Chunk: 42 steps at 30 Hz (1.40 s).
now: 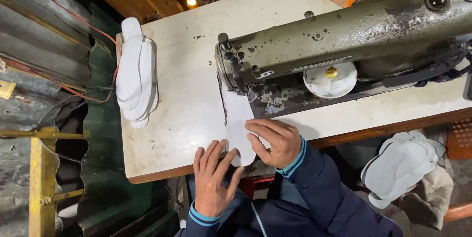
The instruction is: Using an industrial sewing machine to stitch the edges of shoe insoles.
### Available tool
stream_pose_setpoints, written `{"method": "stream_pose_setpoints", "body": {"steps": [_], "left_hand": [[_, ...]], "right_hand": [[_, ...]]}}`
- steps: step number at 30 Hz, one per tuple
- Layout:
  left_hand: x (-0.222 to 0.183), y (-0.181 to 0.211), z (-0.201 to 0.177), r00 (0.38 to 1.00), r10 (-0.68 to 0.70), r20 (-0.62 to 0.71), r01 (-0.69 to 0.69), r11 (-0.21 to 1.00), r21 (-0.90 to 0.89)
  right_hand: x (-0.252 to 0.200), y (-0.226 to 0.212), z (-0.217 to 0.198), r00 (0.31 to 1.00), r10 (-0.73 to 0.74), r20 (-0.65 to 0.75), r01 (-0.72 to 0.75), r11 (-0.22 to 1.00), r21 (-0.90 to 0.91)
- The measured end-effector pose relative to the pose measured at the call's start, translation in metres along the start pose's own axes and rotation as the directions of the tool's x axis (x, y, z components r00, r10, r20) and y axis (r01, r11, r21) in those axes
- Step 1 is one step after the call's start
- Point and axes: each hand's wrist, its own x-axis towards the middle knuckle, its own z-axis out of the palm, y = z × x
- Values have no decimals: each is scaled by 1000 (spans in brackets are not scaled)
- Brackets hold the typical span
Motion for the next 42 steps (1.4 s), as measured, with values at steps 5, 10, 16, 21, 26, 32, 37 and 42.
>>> {"method": "stream_pose_setpoints", "body": {"steps": [5, 10, 16, 21, 26, 32, 37, 42], "left_hand": [[3, 0, 2, 1000, 9, -16, -9, 1000, 15], [2, -1, 5, 1000, 4, -21, -3, 1000, 26], [4, -2, 6, 1000, -1, -28, 2, 1000, 19], [5, -4, 8, 1000, 3, -30, -2, 1000, 17], [7, -6, 9, 999, 3, -41, -3, 1000, 16], [9, -9, 8, 1000, 0, -23, 1, 1000, 21], [11, -11, 8, 1000, -7, -15, 7, 1000, 30], [13, -13, 9, 1000, -10, -13, 10, 1000, 7]], "right_hand": [[4, 0, 1, 998, -63, -22, 62, 996, -64], [-6, 6, 8, 1000, -27, -12, 26, 993, -115], [-2, 5, 6, 996, -45, -74, 37, 993, -110], [-4, 8, 8, 998, -54, -21, 51, 990, -133], [-1, 8, 7, 999, 31, 9, -27, 967, -251], [3, 5, 10, 989, 143, 38, -117, 912, -393], [5, 5, 10, 974, 213, 73, -162, 886, -435], [9, 4, 10, 979, 197, 55, -151, 880, -451]]}}
